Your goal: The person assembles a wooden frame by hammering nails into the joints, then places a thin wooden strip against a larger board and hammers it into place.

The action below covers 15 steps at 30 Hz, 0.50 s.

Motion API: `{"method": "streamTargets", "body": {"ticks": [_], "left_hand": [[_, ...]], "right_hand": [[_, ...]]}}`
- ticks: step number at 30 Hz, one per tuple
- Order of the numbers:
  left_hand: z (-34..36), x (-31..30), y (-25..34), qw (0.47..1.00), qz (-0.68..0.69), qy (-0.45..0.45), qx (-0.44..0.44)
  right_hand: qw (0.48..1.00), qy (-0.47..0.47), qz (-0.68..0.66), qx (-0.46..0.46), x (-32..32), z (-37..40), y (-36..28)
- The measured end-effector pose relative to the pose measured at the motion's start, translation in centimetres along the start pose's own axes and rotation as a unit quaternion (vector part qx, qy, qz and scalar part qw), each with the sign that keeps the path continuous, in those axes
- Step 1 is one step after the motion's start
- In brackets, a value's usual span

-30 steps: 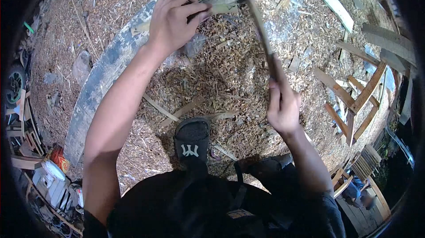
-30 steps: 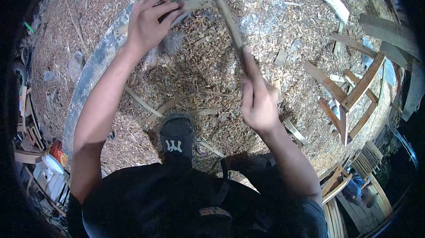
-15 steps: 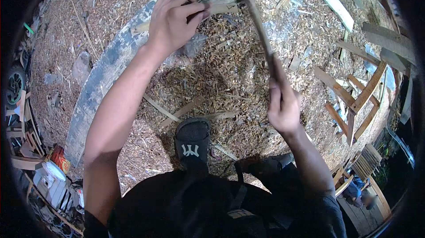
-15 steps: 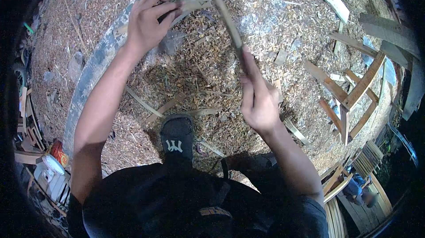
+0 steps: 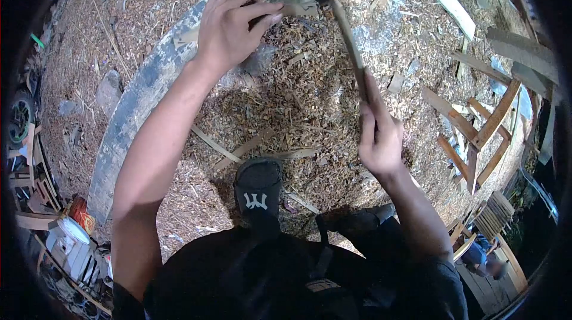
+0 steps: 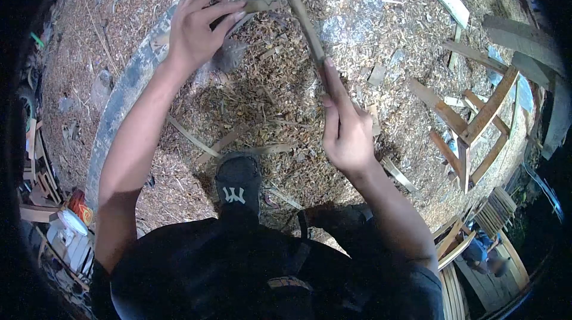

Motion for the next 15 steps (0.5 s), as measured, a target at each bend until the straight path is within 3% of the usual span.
{"method": "streamTargets", "body": {"ticks": [2, 3, 4, 6, 7, 8, 12, 15], "left_hand": [[0.2, -0.1, -0.2, 1.000, -0.009, 0.001, -0.003], [0.3, 0.0, -0.2, 1.000, -0.010, -0.006, -0.009], [0.1, 0.1, -0.1, 1.000, -0.011, -0.010, -0.010], [0.0, -0.1, 0.0, 1.000, -0.018, 0.013, 0.007], [0.1, -0.4, 0.3, 0.999, -0.023, 0.033, 0.023], [0.1, -0.3, 0.1, 0.999, -0.024, 0.035, 0.025], [-0.2, -0.7, 0.4, 0.998, -0.014, 0.011, 0.053], [-0.9, -0.5, 0.2, 0.998, 0.012, -0.001, 0.057]], "right_hand": [[0.997, 0.072, -0.028, -0.003, -1.3, 0.4, -0.2], [0.991, 0.118, -0.036, -0.047, -1.7, 0.6, -0.9], [0.991, 0.119, -0.036, -0.045, -1.7, 0.6, -0.6], [0.999, 0.011, 0.004, -0.038, 0.4, -0.1, 0.1], [0.989, 0.074, 0.038, -0.126, 0.0, 0.0, -1.0], [0.988, 0.077, 0.039, -0.127, -0.2, 0.3, -1.0], [0.984, 0.130, -0.107, 0.066, -1.1, 1.1, 3.2], [0.986, 0.153, -0.018, 0.059, -1.2, 0.4, 5.3]]}}
Point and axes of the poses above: each hand's wrist, its own z-axis away from the middle knuckle, its own x-axis out of the palm, y = z × x, the point moved 10 cm from there along -z, towards the middle knuckle, and after that the axes turned 1 degree about z, right-handed, at the moved point
